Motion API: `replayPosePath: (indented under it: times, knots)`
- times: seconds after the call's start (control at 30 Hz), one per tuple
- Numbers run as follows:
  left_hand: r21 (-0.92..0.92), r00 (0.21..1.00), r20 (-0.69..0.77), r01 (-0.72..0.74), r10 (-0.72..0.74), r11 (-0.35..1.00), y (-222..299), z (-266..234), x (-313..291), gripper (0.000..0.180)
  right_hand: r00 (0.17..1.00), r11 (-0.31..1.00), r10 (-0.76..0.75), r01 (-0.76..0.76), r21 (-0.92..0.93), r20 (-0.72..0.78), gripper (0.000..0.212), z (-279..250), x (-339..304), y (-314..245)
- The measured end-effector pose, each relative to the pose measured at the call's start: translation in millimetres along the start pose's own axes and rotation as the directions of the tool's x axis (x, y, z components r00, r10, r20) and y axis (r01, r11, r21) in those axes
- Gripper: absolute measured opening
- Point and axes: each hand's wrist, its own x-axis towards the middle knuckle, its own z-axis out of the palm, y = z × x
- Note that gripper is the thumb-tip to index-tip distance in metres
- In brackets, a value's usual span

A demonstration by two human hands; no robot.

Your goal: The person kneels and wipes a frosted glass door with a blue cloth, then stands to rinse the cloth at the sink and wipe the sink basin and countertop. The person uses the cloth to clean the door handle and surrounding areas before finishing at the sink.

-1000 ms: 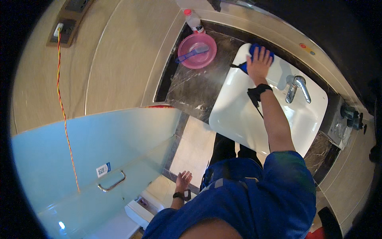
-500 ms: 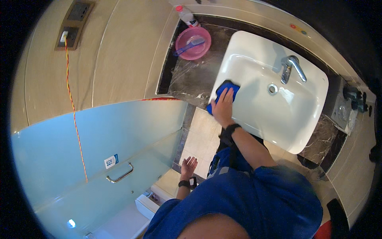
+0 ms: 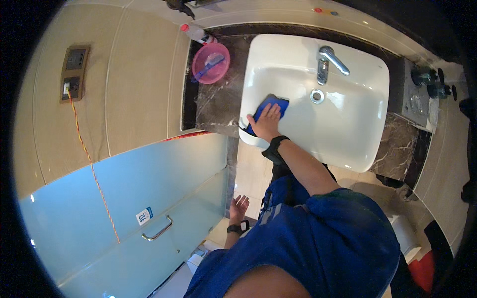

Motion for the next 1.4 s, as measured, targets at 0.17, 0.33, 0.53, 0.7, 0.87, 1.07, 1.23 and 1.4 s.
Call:
replayPosePath:
  times: [0.17, 0.33, 0.53, 0.7, 0.87, 1.07, 1.23, 1.4]
  knots:
    - [0.024, 0.997, -0.027, 0.073, -0.072, 0.997, -2.7, -12.5, 3.5, 0.047, 0.943, 0.961, -0.139, 0.202, -0.190, 0.302, 0.088, -43.7, -16.8, 65.8]
    - [0.135, 0.994, -0.100, 0.062, -0.048, 0.989, -3.6, -2.2, 15.0, 0.049, 0.943, 0.941, 0.031, 0.084, -0.327, 0.331, 0.087, -161.6, -67.7, 192.3]
    - [0.210, 0.991, 0.126, -0.070, 0.044, 0.975, -1.1, 44.3, 8.4, 0.057, 0.869, 0.798, -0.082, 0.351, -0.491, 0.488, 0.084, -230.4, -105.5, 270.8]
    - [0.107, 0.979, 0.154, -0.149, 0.132, 0.983, 6.6, 52.5, -11.4, 0.070, 0.931, 0.610, -0.027, 0.304, -0.731, 0.365, 0.079, -255.3, -45.9, 270.7]
    - [0.033, 0.997, -0.020, -0.079, 0.080, 0.996, -9.4, 12.7, -18.2, 0.074, 0.959, 0.425, -0.251, 0.232, -0.875, 0.132, 0.074, -256.1, -44.8, 283.5]
    - [-0.067, 0.998, 0.056, -0.019, 0.023, 0.998, -40.8, -18.2, -3.0, 0.079, 0.944, 0.863, -0.163, 0.277, -0.422, 0.287, 0.070, -171.6, -106.6, 247.1]
    - [0.057, 0.993, 0.121, -0.007, 0.000, 0.998, -48.2, 9.6, 17.3, 0.083, 0.979, 0.943, -0.201, 0.199, -0.266, 0.020, 0.076, -119.0, -97.3, 176.3]
    - [0.146, 0.995, 0.082, -0.066, 0.054, 0.987, -17.3, 70.7, 25.2, 0.086, 0.853, 0.842, -0.511, 0.471, -0.264, -0.107, 0.067, -62.3, -85.5, 109.5]
